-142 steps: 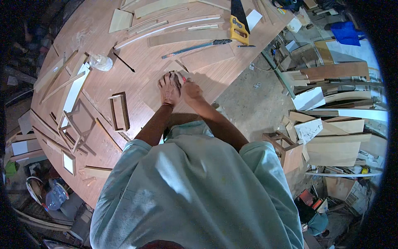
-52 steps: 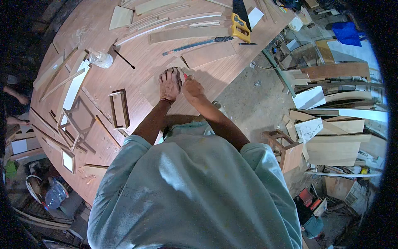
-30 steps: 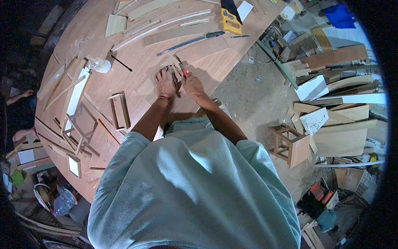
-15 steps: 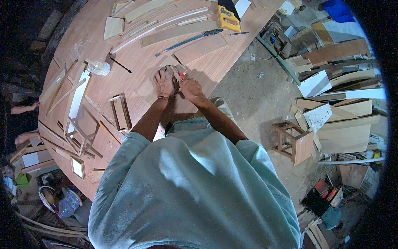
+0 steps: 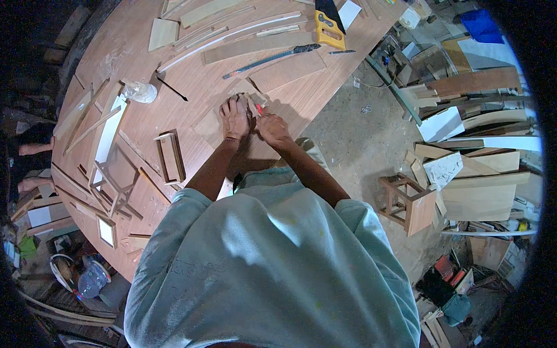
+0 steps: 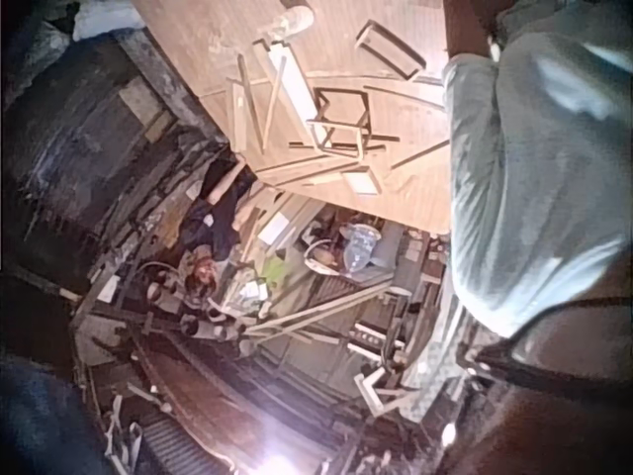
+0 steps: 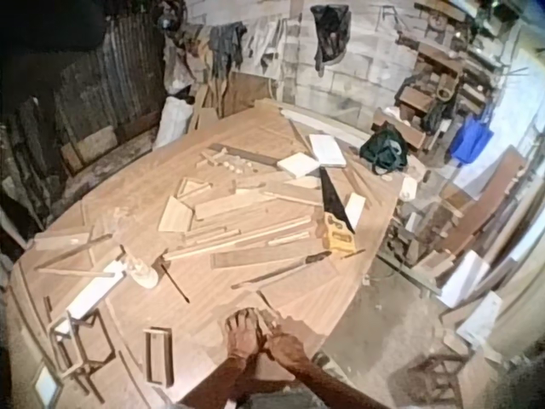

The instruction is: The person cuts a small wood piece on a workshop table using a utility knife.

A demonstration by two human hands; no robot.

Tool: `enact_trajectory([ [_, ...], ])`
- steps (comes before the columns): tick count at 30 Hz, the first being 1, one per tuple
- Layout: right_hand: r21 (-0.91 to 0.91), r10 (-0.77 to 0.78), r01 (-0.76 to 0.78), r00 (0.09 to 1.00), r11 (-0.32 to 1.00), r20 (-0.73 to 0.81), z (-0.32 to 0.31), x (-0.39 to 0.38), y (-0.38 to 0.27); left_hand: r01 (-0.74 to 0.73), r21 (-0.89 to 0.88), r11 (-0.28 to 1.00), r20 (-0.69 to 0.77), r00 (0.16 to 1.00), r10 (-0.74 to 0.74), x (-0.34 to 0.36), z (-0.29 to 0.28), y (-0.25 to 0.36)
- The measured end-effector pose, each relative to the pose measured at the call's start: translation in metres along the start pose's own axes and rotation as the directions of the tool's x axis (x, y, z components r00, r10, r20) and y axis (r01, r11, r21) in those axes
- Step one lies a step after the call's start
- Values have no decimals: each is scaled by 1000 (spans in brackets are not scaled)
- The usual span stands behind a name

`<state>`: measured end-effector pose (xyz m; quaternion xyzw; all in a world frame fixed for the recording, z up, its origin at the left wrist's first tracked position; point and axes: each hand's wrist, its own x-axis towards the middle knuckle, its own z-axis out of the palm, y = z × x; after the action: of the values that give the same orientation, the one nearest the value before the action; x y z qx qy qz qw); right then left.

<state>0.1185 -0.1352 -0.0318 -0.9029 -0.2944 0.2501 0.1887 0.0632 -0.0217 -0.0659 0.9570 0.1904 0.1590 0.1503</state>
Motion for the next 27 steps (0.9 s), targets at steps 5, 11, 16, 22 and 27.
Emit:
enact_trajectory([
  [5, -57, 112, -110, 993, 992, 41, -2, 12, -15, -1, -31, 1000, -2, 1000, 1, 1, 1, -1],
  [11, -266, 105, -93, 994, 960, 29, 4, 15, -25, 64, 4, 998, 24, 998, -64, 3, 6, 0],
  [16, 60, -108, 105, 993, 993, 48, -10, 26, -11, 70, -8, 997, 26, 997, -70, 3, 2, 2],
  [22, 687, -3, -364, 883, 629, 470, -28, 21, 13, -35, -27, 999, 64, 997, 37, -2, -12, 1],
  [27, 420, 76, -131, 987, 898, 144, -10, 15, 14, -162, 59, 985, 191, 970, 148, -4, -21, -7],
])
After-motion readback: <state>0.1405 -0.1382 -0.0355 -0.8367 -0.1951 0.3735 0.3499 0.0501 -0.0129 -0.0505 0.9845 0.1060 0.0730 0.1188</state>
